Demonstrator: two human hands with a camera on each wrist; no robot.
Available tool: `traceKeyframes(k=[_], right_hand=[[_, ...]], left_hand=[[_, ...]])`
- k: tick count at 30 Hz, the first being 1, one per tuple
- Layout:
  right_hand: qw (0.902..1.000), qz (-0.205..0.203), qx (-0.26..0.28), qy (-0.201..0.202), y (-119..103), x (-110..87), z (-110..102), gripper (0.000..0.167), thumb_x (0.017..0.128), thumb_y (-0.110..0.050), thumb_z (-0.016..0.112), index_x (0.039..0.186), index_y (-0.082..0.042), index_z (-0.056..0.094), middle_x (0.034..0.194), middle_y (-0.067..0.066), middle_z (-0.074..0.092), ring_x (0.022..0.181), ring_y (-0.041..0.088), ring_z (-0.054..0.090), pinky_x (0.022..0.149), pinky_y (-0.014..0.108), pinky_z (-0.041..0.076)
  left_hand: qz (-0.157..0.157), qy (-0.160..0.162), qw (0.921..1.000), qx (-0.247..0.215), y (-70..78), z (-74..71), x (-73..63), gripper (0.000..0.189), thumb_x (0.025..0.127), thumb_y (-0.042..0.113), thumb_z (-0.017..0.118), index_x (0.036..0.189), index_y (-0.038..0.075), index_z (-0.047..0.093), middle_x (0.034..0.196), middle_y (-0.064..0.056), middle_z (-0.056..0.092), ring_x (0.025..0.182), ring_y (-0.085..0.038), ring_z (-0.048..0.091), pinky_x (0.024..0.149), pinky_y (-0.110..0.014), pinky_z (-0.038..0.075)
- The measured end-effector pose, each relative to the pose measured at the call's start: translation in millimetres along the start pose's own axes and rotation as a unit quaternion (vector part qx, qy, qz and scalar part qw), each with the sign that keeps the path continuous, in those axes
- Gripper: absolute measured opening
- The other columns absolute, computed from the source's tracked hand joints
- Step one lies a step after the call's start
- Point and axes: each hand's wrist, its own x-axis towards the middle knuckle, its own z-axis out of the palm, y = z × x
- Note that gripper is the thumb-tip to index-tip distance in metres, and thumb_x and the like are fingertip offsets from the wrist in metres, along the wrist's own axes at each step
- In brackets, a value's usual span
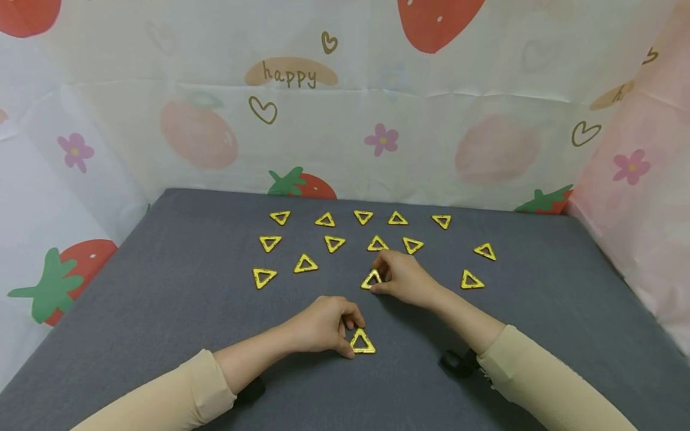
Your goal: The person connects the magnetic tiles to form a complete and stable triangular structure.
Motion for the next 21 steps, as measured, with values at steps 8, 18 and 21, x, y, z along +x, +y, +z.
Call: traceKeyframes(k=[8,18,21], right_hand=[[0.9993,0.026,0.027,0.008,-0.7,-1.1,-2.7,0.025,0.088,-0.019,0.075,0.106,-0.008,0.062,0.088,0.006,0.068,0.07,0.008,0.059,0.061,0.025,0.048],[0.9821,0.091,0.163,-0.024,-4.8,-9.2,-7.7,0.012,0.093,-0.012,0.067,0.097,-0.005,0.06,0.087,0.012,0.07,0.068,0.014,0.068,0.064,0.03,0.059],[0.9769,0.104,0.184,-0.034,-5.9,-13.9,-8.3,0.012,0.093,-0.013,0.067,0.096,-0.004,0.06,0.087,0.011,0.071,0.069,0.014,0.07,0.065,0.031,0.06]], left_hand=[[0.003,0.0,1.0,-0.004,-0.3,0.6,0.8,0.039,0.069,0.008,0.089,0.103,0.008,0.071,0.09,-0.004,0.063,0.063,-0.007,0.057,0.059,-0.02,0.047],[0.003,-0.001,1.0,-0.005,0.1,0.5,0.7,0.038,0.069,0.007,0.089,0.102,0.007,0.071,0.091,-0.004,0.063,0.066,-0.007,0.056,0.06,-0.02,0.047],[0.003,0.001,1.0,-0.003,0.3,0.6,0.3,0.038,0.069,0.007,0.089,0.102,0.007,0.071,0.092,-0.004,0.064,0.068,-0.007,0.056,0.06,-0.02,0.048]])
